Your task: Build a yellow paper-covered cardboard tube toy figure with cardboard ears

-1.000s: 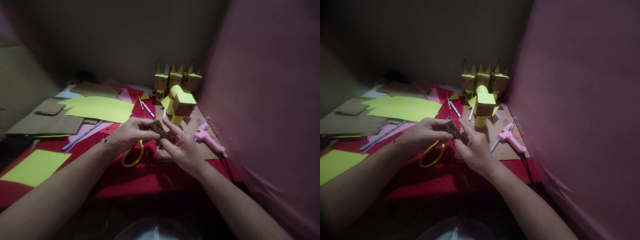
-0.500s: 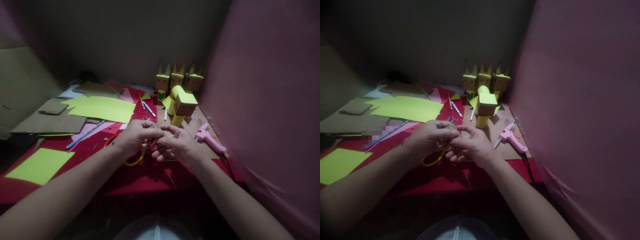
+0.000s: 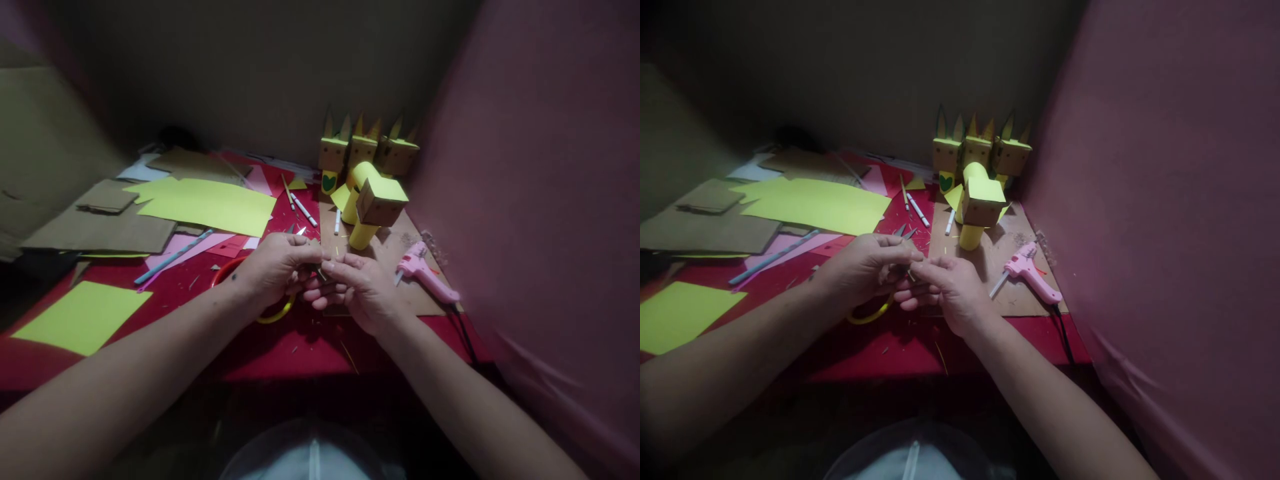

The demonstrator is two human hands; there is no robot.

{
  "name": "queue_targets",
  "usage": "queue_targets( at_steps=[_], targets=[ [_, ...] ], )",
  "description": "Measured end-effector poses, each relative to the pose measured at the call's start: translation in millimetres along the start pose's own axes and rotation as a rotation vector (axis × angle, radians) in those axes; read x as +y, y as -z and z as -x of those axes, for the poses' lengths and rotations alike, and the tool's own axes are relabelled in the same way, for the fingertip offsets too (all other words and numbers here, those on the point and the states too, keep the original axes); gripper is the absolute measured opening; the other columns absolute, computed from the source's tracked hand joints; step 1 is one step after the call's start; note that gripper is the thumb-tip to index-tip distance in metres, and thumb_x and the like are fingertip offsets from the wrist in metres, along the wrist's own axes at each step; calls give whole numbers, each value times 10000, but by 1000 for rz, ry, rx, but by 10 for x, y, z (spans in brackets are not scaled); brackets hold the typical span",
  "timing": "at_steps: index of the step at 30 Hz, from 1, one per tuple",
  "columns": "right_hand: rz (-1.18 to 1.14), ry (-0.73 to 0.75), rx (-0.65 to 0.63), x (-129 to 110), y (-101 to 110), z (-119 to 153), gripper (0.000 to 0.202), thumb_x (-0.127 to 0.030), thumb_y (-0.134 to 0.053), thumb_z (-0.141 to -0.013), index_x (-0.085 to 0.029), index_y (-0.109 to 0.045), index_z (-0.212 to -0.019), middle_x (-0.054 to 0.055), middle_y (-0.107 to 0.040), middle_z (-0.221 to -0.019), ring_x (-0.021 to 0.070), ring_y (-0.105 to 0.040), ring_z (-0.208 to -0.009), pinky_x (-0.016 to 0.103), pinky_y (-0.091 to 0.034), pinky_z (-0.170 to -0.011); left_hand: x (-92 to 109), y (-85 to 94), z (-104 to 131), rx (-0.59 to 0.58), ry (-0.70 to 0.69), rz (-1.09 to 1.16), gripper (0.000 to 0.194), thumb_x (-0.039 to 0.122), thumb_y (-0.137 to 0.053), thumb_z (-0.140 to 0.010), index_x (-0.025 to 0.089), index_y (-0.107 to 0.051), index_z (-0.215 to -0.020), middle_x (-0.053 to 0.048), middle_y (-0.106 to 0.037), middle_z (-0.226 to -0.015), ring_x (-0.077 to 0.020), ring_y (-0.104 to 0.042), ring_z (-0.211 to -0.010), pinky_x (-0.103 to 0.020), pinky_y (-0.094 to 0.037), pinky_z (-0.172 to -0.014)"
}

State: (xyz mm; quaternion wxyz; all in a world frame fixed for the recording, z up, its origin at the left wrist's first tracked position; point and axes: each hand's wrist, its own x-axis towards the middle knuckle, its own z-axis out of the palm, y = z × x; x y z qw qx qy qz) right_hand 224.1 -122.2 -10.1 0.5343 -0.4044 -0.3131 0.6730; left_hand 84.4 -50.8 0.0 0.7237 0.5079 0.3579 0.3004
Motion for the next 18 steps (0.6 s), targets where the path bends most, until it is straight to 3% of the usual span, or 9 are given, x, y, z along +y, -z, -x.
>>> queue_targets(
  at_steps=[7,10,15,18],
  targets=[
    [-110,10,65,67,-42,-13,185,-233,-801,-709,-126,-672,-786,63,-748,-648,157,-718,-549,210,-590,-489,48,-51,39,57,-59,43,212,187,-771,-686,146,-604,-562,39,-514,-408,-54,-420,-322,-169,-277,-322],
    [-104,46,93,90,-62,-27,185,-234,-799,-705,-128,-682,-800,55,-745,-641,151,-707,-532,214,-585,-491,46,-78,62,69,-93,80,230,166,-791,-669,152,-586,-566,41,-557,-459,-65,-478,-367,-174,-351,-360],
    [77,192,134,37,-36,-32,245,-301,-846,-667,-167,-663,-759,20,-738,-636,148,-689,-538,240,-567,-515,81,-30,89,51,-186,-59,175,234,-832,-679,149,-680,-665,12,-651,-586,-99,-576,-503,-203,-452,-474],
    [270,339,138,-34,2,16,184,-292,-808,-718,-189,-656,-739,-5,-720,-644,137,-675,-593,255,-554,-589,178,49,113,-41,-258,-227,111,223,-825,-702,161,-749,-751,-11,-714,-680,-120,-642,-619,-218,-510,-601]
  ],
)
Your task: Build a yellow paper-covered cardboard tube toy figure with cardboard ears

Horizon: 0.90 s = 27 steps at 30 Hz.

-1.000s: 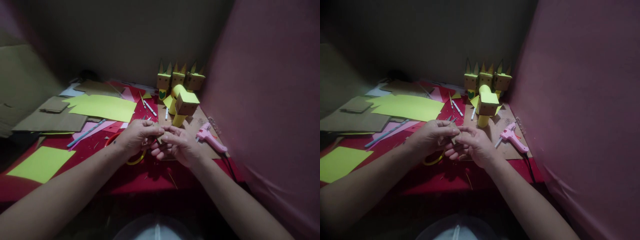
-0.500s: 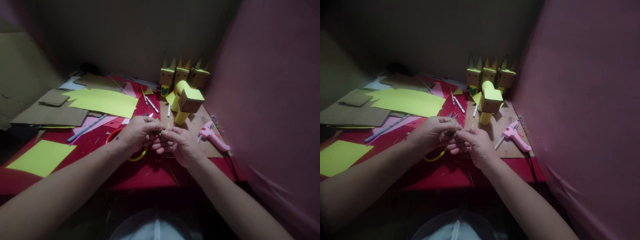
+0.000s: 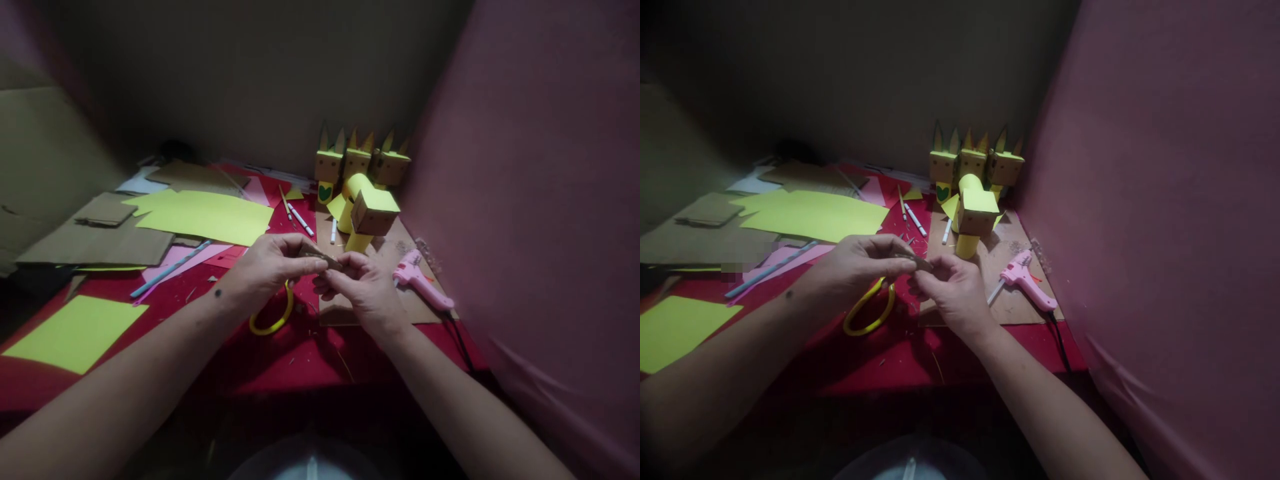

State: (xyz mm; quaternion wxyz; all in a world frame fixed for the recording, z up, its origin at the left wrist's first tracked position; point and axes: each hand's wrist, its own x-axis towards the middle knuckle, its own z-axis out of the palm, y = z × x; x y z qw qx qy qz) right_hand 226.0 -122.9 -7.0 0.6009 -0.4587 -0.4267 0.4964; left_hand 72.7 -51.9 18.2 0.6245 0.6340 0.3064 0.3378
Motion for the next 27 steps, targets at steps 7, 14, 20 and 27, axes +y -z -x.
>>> queue_targets(
  at_steps=[7,14,20,27],
  targets=[
    [554,358,-21,-116,111,116,55,-179,-669,-809,-220,-687,-840,-7,-669,-724,145,-599,-650,288,-484,-629,165,84,43,-131,-161,-242,99,227,-792,-721,189,-769,-810,-36,-749,-799,-183,-677,-776,-274,-528,-723],
    [625,506,-26,-152,179,158,145,-164,-637,-832,-255,-707,-920,3,-661,-769,168,-612,-695,302,-508,-646,82,21,98,-50,-423,-340,68,193,-757,-768,211,-786,-826,-42,-708,-824,-186,-626,-798,-290,-487,-735],
    [181,322,-20,-143,80,105,95,-178,-719,-789,-249,-694,-846,-6,-686,-855,156,-645,-798,328,-545,-807,61,-28,99,-17,-259,-112,55,193,-796,-722,223,-785,-766,15,-700,-732,-131,-617,-718,-225,-475,-689],
    [-142,231,-24,-83,-3,92,148,-239,-815,-740,-246,-726,-857,-11,-743,-835,141,-667,-731,315,-568,-764,35,-89,114,-43,-126,82,34,206,-808,-728,221,-798,-757,12,-724,-700,-120,-649,-710,-215,-497,-724]
  ],
)
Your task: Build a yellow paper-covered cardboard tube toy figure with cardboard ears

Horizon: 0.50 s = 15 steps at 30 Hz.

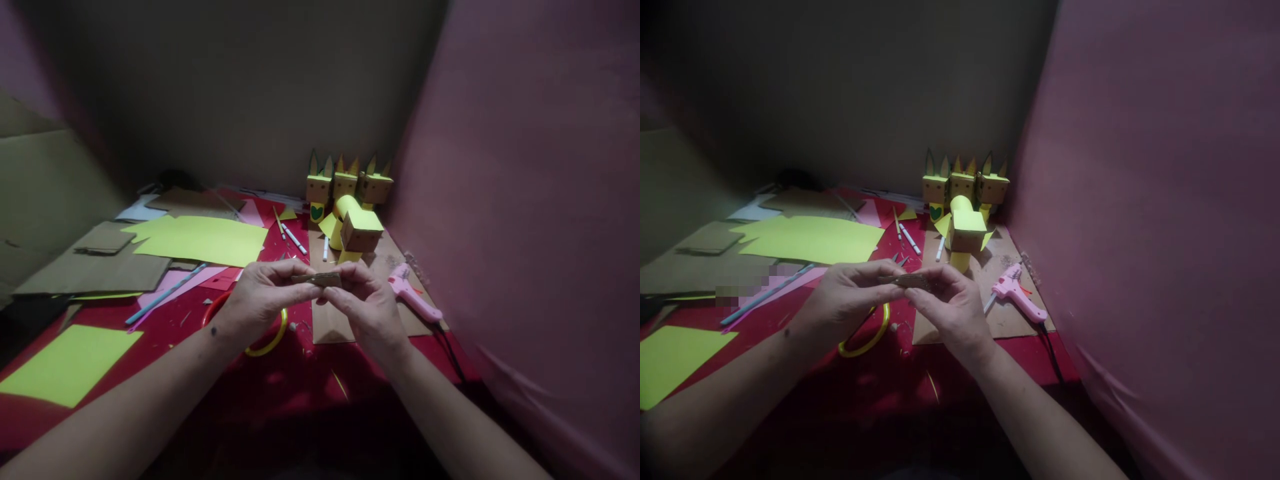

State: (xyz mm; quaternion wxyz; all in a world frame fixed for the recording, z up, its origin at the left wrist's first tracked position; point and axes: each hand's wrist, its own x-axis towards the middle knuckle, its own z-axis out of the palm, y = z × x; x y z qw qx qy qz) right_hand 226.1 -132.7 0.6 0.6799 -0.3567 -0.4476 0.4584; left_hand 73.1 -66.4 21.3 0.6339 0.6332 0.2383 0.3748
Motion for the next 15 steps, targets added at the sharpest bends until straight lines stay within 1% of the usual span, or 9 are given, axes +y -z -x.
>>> queue_targets(
  at_steps=[2,5,7,9,12,15],
  targets=[
    [-5,-14,20,28,12,-5,143,-235,-829,-734,-235,-736,-843,-9,-745,-820,135,-661,-710,301,-561,-746,-13,-16,7,35,18,-9,43,218,-822,-714,206,-787,-737,8,-722,-694,-123,-646,-706,-221,-498,-720],
    [-41,-66,44,67,25,-29,100,-216,-826,-739,-213,-747,-800,-11,-729,-747,121,-640,-653,270,-543,-674,-43,-20,5,69,50,-20,114,258,-850,-686,192,-772,-737,-2,-726,-710,-143,-655,-705,-256,-509,-726],
    [-81,-93,66,86,22,-54,91,-196,-830,-709,-199,-747,-746,-15,-715,-694,113,-625,-607,249,-526,-616,-65,-1,-11,81,63,-36,142,274,-860,-677,190,-768,-746,-4,-731,-723,-150,-660,-706,-270,-515,-729],
    [-115,-112,99,97,9,-84,90,-188,-831,-672,-186,-747,-704,-15,-704,-653,106,-609,-565,234,-511,-565,-85,35,-40,59,72,-45,140,280,-857,-688,196,-771,-759,-3,-737,-732,-150,-665,-712,-272,-517,-732],
    [-160,-154,148,103,-10,-132,97,-198,-830,-631,-174,-746,-674,-7,-698,-620,105,-602,-525,224,-494,-519,-108,110,-95,-16,98,-27,161,288,-856,-697,210,-789,-821,-15,-759,-786,-160,-680,-762,-274,-513,-753],
    [-185,-186,156,104,-13,-177,106,-196,-828,-612,-165,-736,-657,-4,-688,-606,104,-596,-506,218,-477,-491,-110,165,-134,-43,135,-16,207,328,-841,-708,194,-799,-860,-41,-756,-795,-163,-662,-748,-268,-495,-705]
  ],
)
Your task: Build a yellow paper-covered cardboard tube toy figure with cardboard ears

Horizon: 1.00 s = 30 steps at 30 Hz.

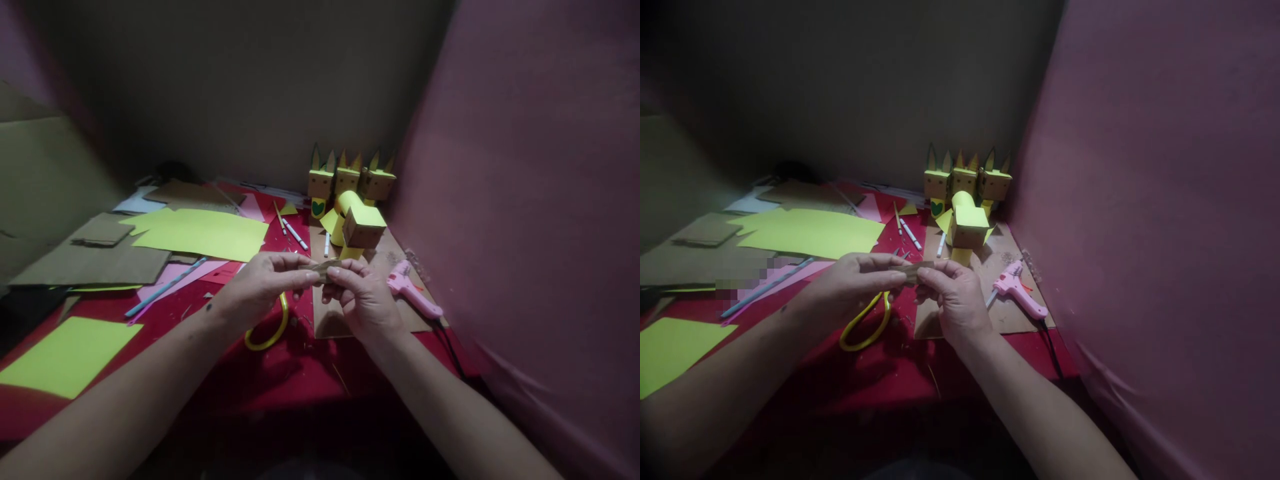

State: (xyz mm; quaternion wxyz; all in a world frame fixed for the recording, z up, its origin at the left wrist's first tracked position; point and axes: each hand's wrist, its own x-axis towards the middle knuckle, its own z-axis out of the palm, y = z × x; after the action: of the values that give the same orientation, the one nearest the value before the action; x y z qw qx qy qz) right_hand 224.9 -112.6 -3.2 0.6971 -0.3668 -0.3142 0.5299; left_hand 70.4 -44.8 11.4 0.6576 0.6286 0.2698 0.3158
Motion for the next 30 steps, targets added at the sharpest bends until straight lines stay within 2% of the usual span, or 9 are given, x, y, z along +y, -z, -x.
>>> queue_targets(
  at_steps=[4,7,10,16,21,30],
  targets=[
    [8,-48,-10,-9,-7,-48,118,-209,-820,-606,-156,-718,-634,0,-672,-595,101,-570,-487,225,-455,-468,40,-3,-3,16,5,4,280,432,-760,-770,156,-760,-723,-39,-685,-672,-131,-568,-618,-248,-433,-581],
    [17,-86,4,-14,-24,-84,125,-215,-812,-586,-152,-709,-621,1,-661,-595,104,-560,-496,233,-445,-464,65,-27,0,52,-9,-4,390,514,-716,-791,154,-710,-641,-16,-624,-601,-116,-513,-558,-246,-412,-548],
    [30,-107,18,-13,-47,-132,129,-211,-810,-558,-151,-704,-603,-2,-654,-589,102,-544,-488,237,-429,-454,55,-22,-16,77,1,-12,414,539,-715,-784,156,-697,-629,-15,-615,-588,-116,-502,-537,-252,-408,-532],
    [76,-149,0,-5,-98,-234,126,-190,-801,-556,-160,-695,-617,-6,-646,-596,107,-534,-499,256,-430,-465,-4,35,-50,146,-27,-49,277,422,-755,-781,157,-720,-706,-3,-625,-600,-95,-501,-516,-220,-391,-497],
    [92,-191,2,19,-100,-281,148,-214,-817,-546,-153,-701,-616,-18,-600,-564,107,-528,-503,250,-450,-456,5,14,-43,240,-73,-108,236,346,-756,-783,178,-721,-945,30,-638,-610,-90,-531,-479,-191,-393,-434],
    [38,-254,-5,91,-14,-341,161,-188,-812,-520,-131,-712,-632,3,-632,-599,112,-576,-506,240,-497,-447,39,-39,-44,264,-155,-232,99,238,-720,-770,166,-755,-828,44,-621,-537,-73,-521,-469,-165,-414,-422]
  ],
)
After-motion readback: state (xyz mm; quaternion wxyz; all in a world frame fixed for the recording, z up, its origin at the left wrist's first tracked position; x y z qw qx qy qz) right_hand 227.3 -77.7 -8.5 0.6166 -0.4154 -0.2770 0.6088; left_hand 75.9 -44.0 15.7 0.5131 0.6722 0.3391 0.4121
